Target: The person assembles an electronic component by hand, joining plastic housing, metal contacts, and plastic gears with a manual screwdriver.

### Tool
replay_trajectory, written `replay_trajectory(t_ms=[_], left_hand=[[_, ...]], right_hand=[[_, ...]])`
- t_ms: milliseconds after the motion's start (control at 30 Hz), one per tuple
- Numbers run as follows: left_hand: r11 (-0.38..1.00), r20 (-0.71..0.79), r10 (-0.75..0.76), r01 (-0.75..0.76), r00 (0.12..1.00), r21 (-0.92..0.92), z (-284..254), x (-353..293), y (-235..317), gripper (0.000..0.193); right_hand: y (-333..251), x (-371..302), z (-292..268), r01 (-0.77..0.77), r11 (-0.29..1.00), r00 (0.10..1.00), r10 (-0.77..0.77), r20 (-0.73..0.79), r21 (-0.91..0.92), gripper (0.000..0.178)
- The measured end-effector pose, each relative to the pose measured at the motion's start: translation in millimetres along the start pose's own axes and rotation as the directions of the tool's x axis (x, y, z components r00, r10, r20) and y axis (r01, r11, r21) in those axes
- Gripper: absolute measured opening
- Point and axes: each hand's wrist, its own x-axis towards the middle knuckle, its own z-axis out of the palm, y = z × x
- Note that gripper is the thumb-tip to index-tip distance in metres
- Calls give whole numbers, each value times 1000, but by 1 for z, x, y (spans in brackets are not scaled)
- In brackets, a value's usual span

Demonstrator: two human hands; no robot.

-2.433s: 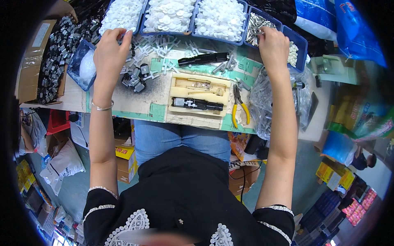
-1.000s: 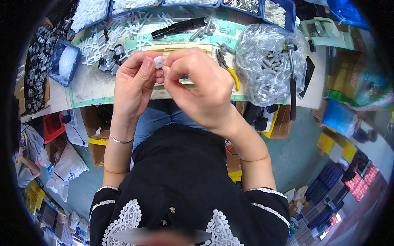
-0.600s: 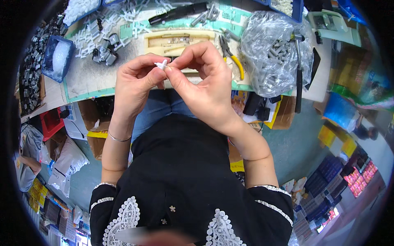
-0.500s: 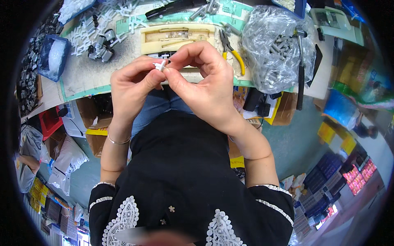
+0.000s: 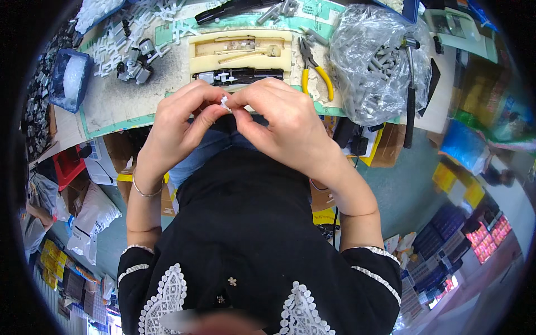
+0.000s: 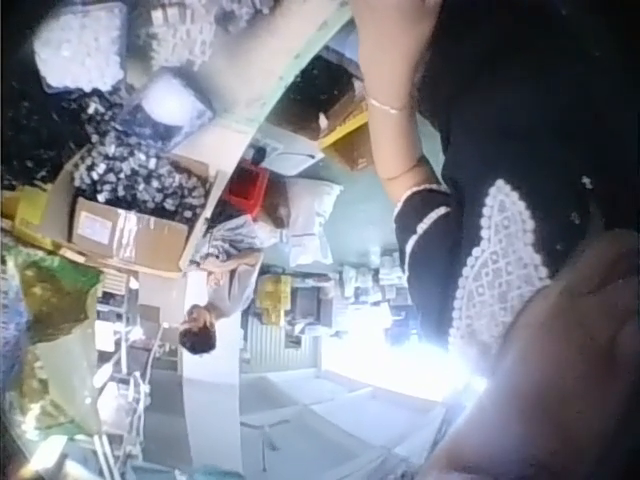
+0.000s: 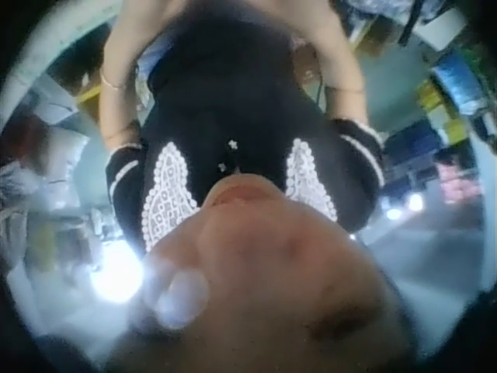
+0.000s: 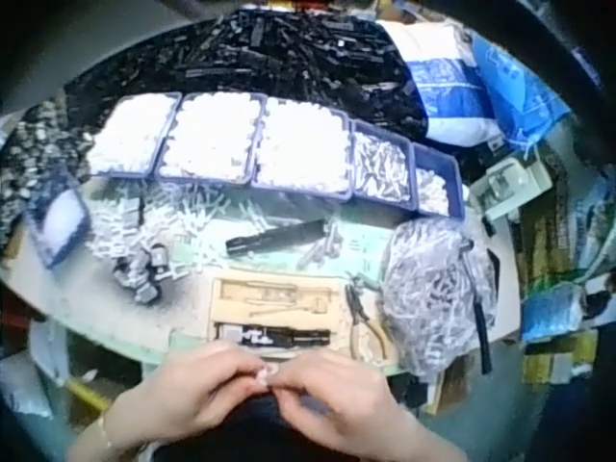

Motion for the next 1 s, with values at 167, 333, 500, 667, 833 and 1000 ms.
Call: replay_trajectory(t_ms=[167,333,500,667,833,1000], left_hand=[[996,99,-75,80,992,-47,6,-2,-4,16],[949,-185,-44,99,982,301,14,-5,-3,21],[837,-150,141,-37,979,545,26,-11,-17,25],[751,-122,231,-97,965,653,32,-14,-24,27],[727,-125,281,-127,952,674,34,-14,-28,27],[726,-129,291,-131,948,675,36,-14,-29,27]], right_hand=[[4,-2,-2,18,992,991,-2,134,-121,14],[28,6,1,25,951,999,-15,36,-309,11],[41,12,9,66,924,993,-25,112,-376,8],[35,20,6,129,879,983,-52,177,-458,7],[28,30,0,223,827,949,-63,310,-515,7],[24,36,-1,318,734,912,-64,405,-601,7]])
